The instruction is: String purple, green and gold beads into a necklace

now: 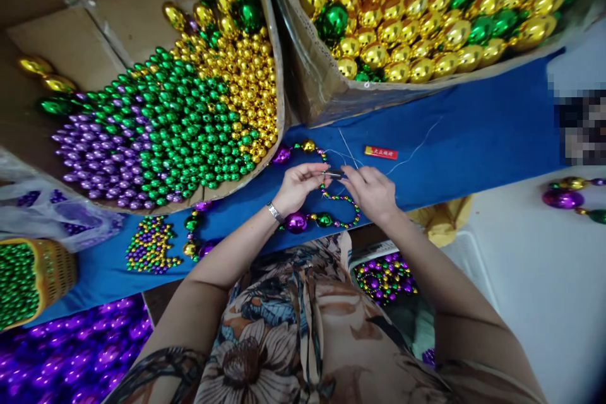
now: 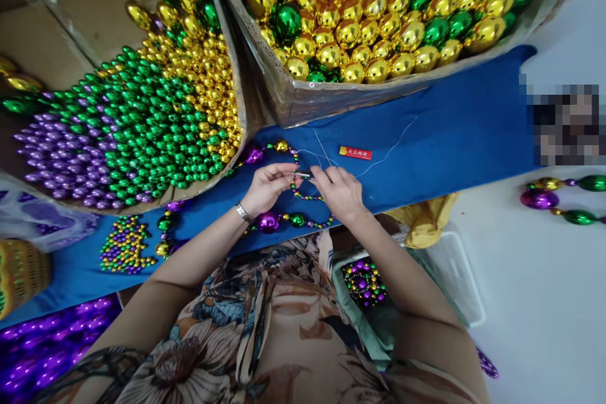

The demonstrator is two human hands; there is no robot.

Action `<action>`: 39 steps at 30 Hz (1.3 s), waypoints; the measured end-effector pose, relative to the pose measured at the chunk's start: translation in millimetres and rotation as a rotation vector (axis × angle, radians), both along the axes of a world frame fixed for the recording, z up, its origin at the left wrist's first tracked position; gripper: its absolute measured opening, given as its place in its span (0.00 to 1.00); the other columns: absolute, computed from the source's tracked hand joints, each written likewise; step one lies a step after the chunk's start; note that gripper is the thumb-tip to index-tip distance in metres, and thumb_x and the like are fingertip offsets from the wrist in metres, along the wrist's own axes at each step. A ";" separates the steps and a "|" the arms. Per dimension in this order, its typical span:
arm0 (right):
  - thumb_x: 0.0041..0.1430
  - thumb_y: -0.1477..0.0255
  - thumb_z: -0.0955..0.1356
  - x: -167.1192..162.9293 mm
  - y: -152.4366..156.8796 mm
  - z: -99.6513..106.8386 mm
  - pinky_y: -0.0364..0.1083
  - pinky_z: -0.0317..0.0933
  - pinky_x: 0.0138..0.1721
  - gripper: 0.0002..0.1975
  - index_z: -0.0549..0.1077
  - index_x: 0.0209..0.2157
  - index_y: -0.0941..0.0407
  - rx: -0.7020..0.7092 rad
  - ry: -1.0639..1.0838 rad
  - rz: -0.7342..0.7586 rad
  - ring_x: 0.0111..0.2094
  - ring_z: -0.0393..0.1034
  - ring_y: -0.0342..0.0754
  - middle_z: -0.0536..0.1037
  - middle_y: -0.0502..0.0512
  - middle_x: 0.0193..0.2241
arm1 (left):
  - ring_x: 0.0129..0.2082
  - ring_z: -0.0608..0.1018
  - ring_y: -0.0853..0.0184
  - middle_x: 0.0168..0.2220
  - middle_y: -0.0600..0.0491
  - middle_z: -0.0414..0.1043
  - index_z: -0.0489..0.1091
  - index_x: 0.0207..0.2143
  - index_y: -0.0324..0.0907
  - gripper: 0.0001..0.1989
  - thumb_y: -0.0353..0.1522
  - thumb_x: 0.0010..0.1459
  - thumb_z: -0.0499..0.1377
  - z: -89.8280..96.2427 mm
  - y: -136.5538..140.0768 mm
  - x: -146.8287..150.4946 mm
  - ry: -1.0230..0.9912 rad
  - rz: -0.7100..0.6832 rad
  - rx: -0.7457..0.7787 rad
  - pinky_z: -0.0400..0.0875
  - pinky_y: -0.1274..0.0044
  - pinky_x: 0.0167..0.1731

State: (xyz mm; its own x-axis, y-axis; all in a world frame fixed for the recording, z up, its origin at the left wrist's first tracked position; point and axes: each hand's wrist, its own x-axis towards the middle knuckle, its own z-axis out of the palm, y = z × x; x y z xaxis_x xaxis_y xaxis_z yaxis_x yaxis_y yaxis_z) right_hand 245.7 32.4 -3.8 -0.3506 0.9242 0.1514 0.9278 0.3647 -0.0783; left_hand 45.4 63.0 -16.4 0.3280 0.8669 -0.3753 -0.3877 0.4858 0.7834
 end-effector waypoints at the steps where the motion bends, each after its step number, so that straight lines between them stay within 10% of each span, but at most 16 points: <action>1: 0.70 0.60 0.58 0.2 -0.4 -0.8 0.46 0.56 0.36 0.20 0.72 0.53 0.52 0.017 -0.019 0.001 0.35 0.64 0.48 0.74 0.56 0.32 | 0.32 0.81 0.67 0.32 0.50 0.80 0.78 0.38 0.40 0.18 0.35 0.43 0.73 -0.3 0.0 0.1 -0.004 0.002 -0.005 0.75 0.75 0.36; 16: 0.69 0.71 0.57 -1.4 -4.8 -2.6 0.50 0.49 0.34 0.20 0.69 0.57 0.49 0.084 -0.113 0.019 0.34 0.61 0.49 0.72 0.56 0.30 | 0.32 0.82 0.67 0.32 0.50 0.81 0.79 0.38 0.40 0.18 0.34 0.42 0.74 -1.1 0.9 0.5 0.004 0.011 -0.004 0.76 0.76 0.36; 39: 0.69 0.58 0.59 -1.5 1.1 -9.4 0.46 0.57 0.38 0.21 0.73 0.54 0.50 -0.042 0.094 -0.045 0.36 0.65 0.48 0.74 0.56 0.33 | 0.33 0.82 0.66 0.33 0.49 0.81 0.78 0.39 0.40 0.19 0.34 0.42 0.74 -2.4 0.1 -0.9 -0.026 -0.003 -0.023 0.76 0.75 0.37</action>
State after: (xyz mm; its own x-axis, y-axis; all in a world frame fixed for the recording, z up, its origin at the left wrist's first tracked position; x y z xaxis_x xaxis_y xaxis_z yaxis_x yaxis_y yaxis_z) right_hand 244.1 33.5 -13.2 -0.2947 0.9449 0.1424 0.9309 0.3175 -0.1803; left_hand 44.4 63.1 -18.9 0.3401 0.8572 -0.3867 -0.4062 0.5048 0.7617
